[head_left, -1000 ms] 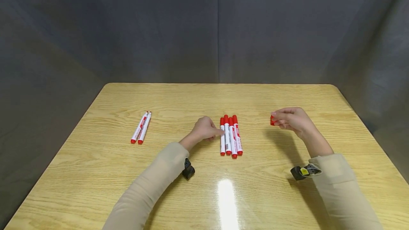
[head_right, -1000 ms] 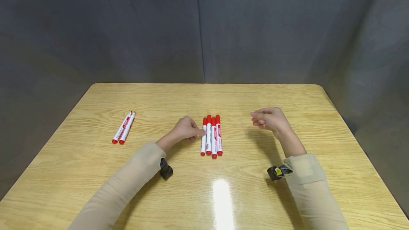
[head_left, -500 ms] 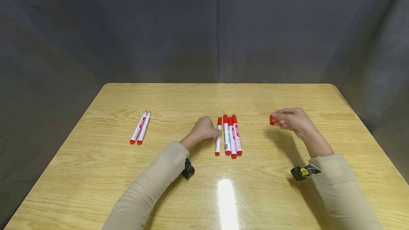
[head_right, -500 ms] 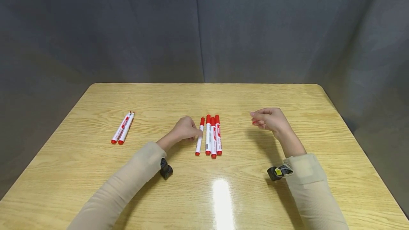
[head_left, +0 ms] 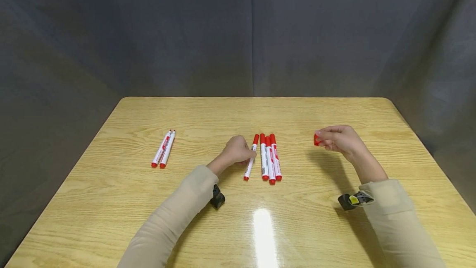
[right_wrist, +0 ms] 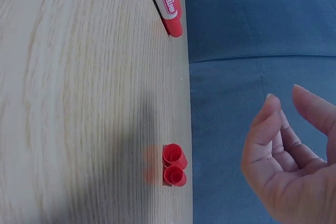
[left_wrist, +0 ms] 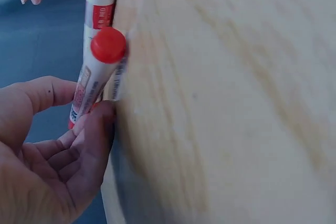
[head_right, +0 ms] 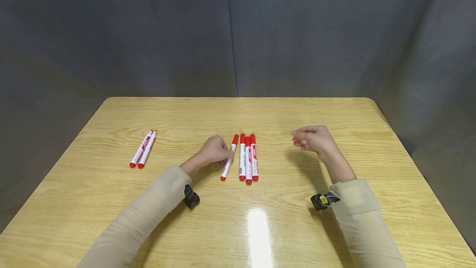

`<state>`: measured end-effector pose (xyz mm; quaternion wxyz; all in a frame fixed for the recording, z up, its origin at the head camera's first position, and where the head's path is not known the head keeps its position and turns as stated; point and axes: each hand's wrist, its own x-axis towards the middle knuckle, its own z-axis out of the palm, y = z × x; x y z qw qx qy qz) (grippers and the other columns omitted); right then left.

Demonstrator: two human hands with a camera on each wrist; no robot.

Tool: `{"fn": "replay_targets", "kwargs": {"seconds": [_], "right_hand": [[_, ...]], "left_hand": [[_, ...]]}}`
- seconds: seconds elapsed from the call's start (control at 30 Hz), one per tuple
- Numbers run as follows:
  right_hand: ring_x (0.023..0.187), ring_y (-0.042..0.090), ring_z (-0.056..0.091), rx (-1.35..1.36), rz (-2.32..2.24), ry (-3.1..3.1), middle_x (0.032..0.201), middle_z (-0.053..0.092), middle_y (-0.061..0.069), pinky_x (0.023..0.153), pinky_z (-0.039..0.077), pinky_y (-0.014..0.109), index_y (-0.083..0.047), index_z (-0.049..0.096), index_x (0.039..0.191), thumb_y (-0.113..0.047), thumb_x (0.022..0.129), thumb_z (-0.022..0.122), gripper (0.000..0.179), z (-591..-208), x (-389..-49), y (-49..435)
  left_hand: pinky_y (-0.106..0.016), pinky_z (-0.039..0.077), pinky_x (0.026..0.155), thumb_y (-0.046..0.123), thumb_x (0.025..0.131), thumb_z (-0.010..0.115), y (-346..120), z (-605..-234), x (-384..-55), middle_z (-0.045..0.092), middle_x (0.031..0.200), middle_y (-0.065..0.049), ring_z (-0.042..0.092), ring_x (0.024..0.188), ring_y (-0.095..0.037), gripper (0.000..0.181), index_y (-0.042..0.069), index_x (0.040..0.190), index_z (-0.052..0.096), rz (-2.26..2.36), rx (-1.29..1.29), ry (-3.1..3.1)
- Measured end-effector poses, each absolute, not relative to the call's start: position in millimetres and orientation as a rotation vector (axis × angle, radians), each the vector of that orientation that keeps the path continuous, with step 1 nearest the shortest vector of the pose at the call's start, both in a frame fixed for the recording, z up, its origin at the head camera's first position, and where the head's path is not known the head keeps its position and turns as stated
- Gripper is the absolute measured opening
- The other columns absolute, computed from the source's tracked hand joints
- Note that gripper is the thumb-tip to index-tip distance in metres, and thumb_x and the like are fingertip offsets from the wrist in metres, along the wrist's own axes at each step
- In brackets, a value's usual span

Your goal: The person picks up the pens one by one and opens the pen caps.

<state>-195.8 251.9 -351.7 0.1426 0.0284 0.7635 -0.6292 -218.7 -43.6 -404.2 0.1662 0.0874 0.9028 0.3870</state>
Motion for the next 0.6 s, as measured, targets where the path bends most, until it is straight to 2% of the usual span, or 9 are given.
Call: {"fn": "replay_targets", "kwargs": {"seconds": [0.23,0.37,0.43,0.53,0.6], "right_hand": [[0.063,0.007,0.061,0.071,-1.863,2.152,0.075,0.066,-0.002,0.057,0.050,0.021,0.006,0.056,0.103,-0.015,0.087,0.062,0.027,-351.3,-195.5,250.6],[0.063,0.007,0.061,0.059,-1.871,2.142,0.073,0.066,-0.002,0.057,0.050,0.021,-0.008,0.064,0.087,-0.014,0.087,0.063,0.006,-351.8,-195.8,247.5],[0.063,0.007,0.061,0.052,-1.876,2.140,0.072,0.065,-0.002,0.058,0.051,0.022,-0.014,0.066,0.081,-0.014,0.087,0.063,0.006,-352.5,-195.7,244.6],[0.065,0.008,0.062,0.039,-1.877,2.144,0.072,0.065,-0.002,0.059,0.051,0.022,-0.014,0.066,0.083,-0.014,0.086,0.063,0.005,-352.9,-194.7,240.1],[0.066,0.008,0.062,0.033,-1.879,2.147,0.073,0.065,-0.001,0.061,0.051,0.022,-0.009,0.065,0.088,-0.014,0.087,0.063,0.005,-352.9,-193.9,237.0]], "left_hand": [[-0.027,0.051,0.047,0.007,0.080,0.066,-45.6,-401.4,-220.1,0.059,0.053,-0.008,0.055,0.044,-0.013,0.019,-0.003,0.064,0.063,1.301,0.205,2.460],[-0.028,0.052,0.051,0.008,0.081,0.067,-46.2,-397.1,-217.6,0.061,0.062,-0.009,0.058,0.051,-0.013,0.013,-0.004,0.075,0.066,1.379,0.195,2.398],[-0.028,0.052,0.052,0.008,0.082,0.066,-45.9,-394.3,-215.7,0.062,0.065,-0.010,0.058,0.053,-0.014,0.013,-0.004,0.080,0.066,1.419,0.199,2.371],[-0.031,0.053,0.056,0.009,0.084,0.065,-44.9,-389.8,-212.3,0.062,0.069,-0.010,0.061,0.059,-0.018,0.014,-0.005,0.084,0.064,1.464,0.224,2.350],[-0.034,0.054,0.059,0.008,0.084,0.065,-43.9,-386.4,-209.9,0.063,0.069,-0.010,0.062,0.061,-0.021,0.014,-0.006,0.086,0.064,1.488,0.252,2.347]]}}
